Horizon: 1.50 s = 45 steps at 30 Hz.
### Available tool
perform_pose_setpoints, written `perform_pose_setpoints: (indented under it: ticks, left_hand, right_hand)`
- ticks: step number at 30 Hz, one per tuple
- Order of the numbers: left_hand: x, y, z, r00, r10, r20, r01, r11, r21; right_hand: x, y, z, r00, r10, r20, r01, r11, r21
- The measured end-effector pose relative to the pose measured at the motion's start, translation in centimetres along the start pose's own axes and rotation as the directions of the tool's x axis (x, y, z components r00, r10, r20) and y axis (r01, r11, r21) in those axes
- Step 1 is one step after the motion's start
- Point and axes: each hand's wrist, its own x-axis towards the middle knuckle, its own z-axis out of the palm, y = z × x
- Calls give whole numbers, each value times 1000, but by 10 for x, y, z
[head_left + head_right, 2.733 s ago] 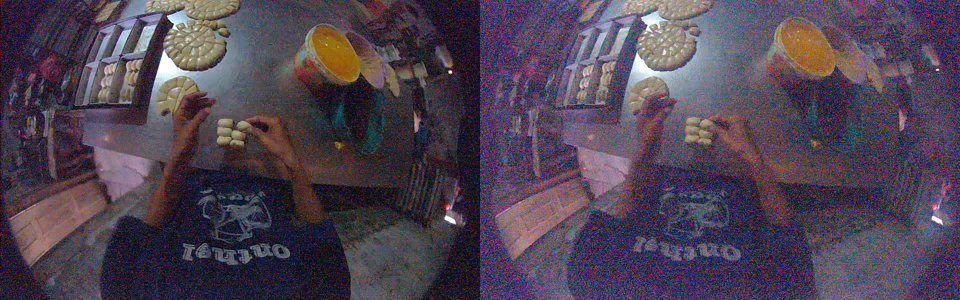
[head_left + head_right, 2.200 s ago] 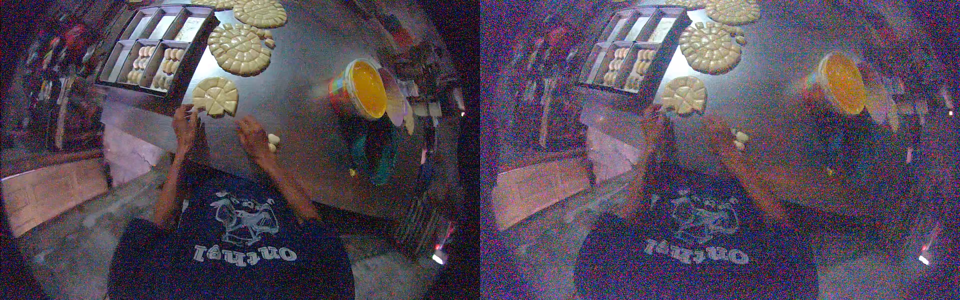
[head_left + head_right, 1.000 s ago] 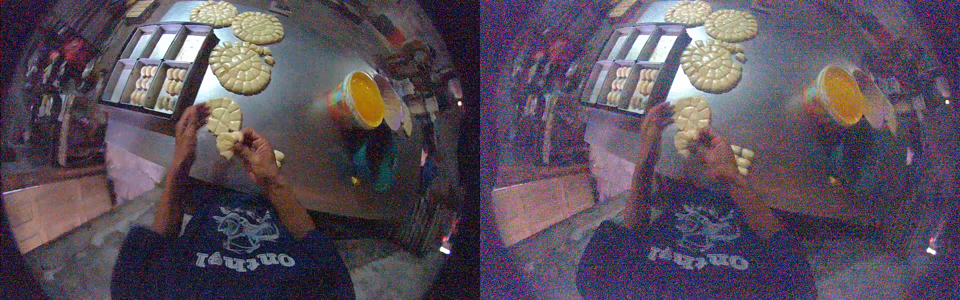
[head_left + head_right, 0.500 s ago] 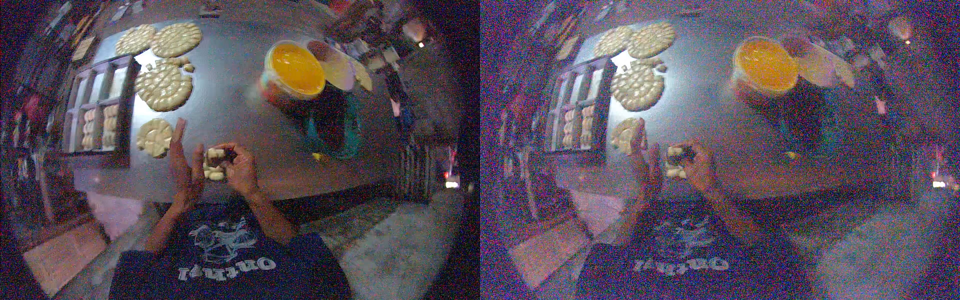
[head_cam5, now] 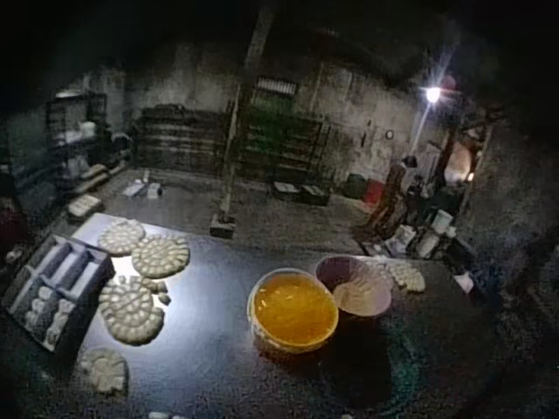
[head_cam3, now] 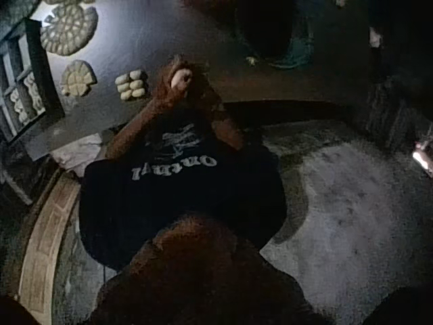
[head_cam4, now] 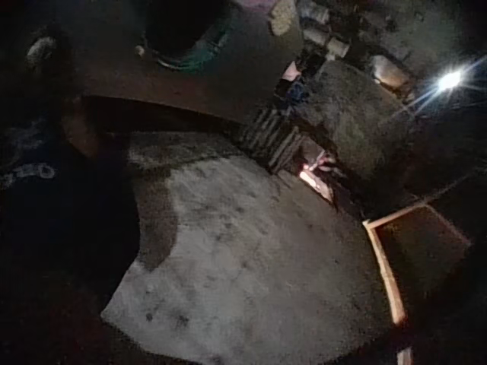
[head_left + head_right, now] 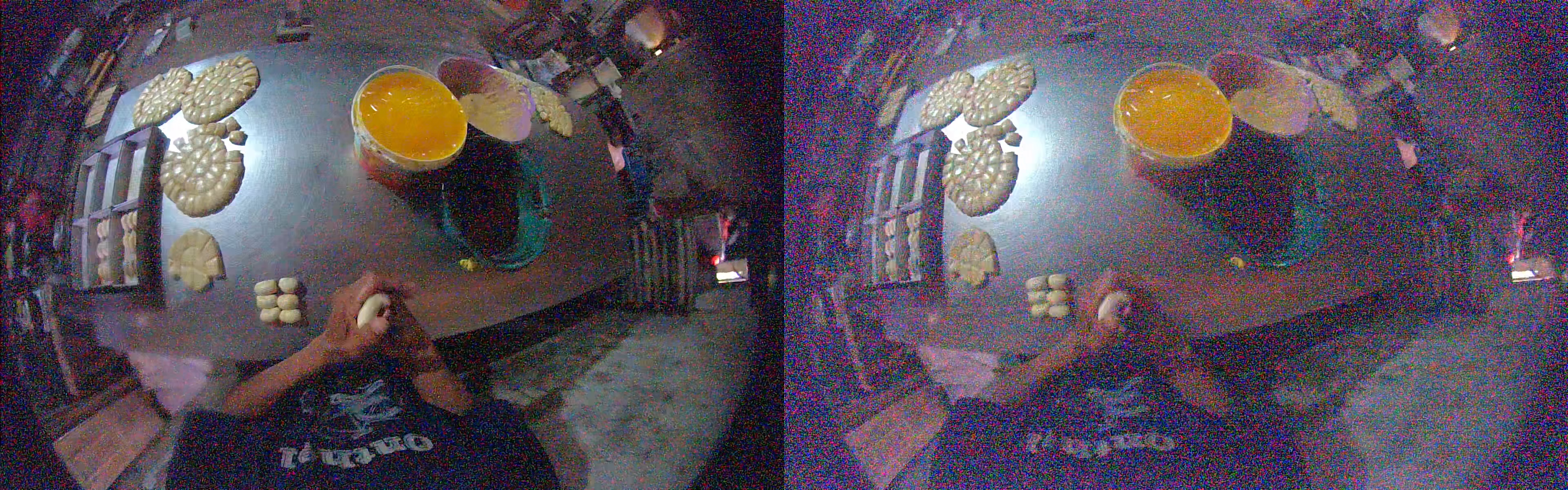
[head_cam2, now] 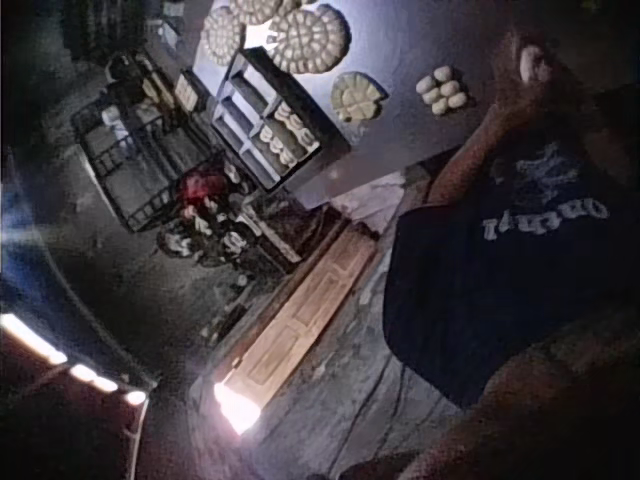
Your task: The person shapes dough pieces into small rolls, dips them in a bowl of dark liquid, and then places them into the sections of a divided baking tray.
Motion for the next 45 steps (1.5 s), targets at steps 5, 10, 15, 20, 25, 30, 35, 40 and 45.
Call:
perform_pose_setpoints:
  ticks: [5, 10, 15, 20, 25, 30, 35, 40, 45]
  left_hand:
    - [63, 37, -13, 791, -611, 33, 538, 669, -512]
    - [25, 45, -69, 587, -761, -275, 710, 647, -276]
    - [-15, 32, -106, 411, -755, -511, 672, 630, -390]
    - [-39, 30, -106, 576, -510, -639, 615, 785, -72]
    - [-36, 25, -96, 594, -520, -614, 597, 796, -97]
    - [-25, 30, -82, 494, -624, -606, 566, 759, -321]
    - [-20, 38, -82, 509, -626, -591, 588, 754, -291]
    - [-12, 50, -83, 593, -610, -526, 613, 765, -196]
    - [15, 47, -44, 668, -739, -85, 532, 554, -640]
  right_hand:
    - [26, -59, -37, 990, -9, 142, 36, 982, -184]
    - [100, -178, -78, 957, -45, 286, 222, 745, -629]
    - [167, -234, -89, 946, -55, 319, 311, 431, -847]
    - [193, -226, -55, 956, 283, 71, 87, -45, -995]
    - [226, -202, -97, 779, 290, 555, 625, -305, -718]
    - [235, -203, -84, 744, 374, 553, 663, -315, -679]
    - [250, -214, -80, 727, 432, 534, 654, -199, -730]
    - [233, -247, -66, 665, 572, 480, 360, 319, -877]
    - [132, -189, -10, 752, 365, 549, -103, 888, -449]
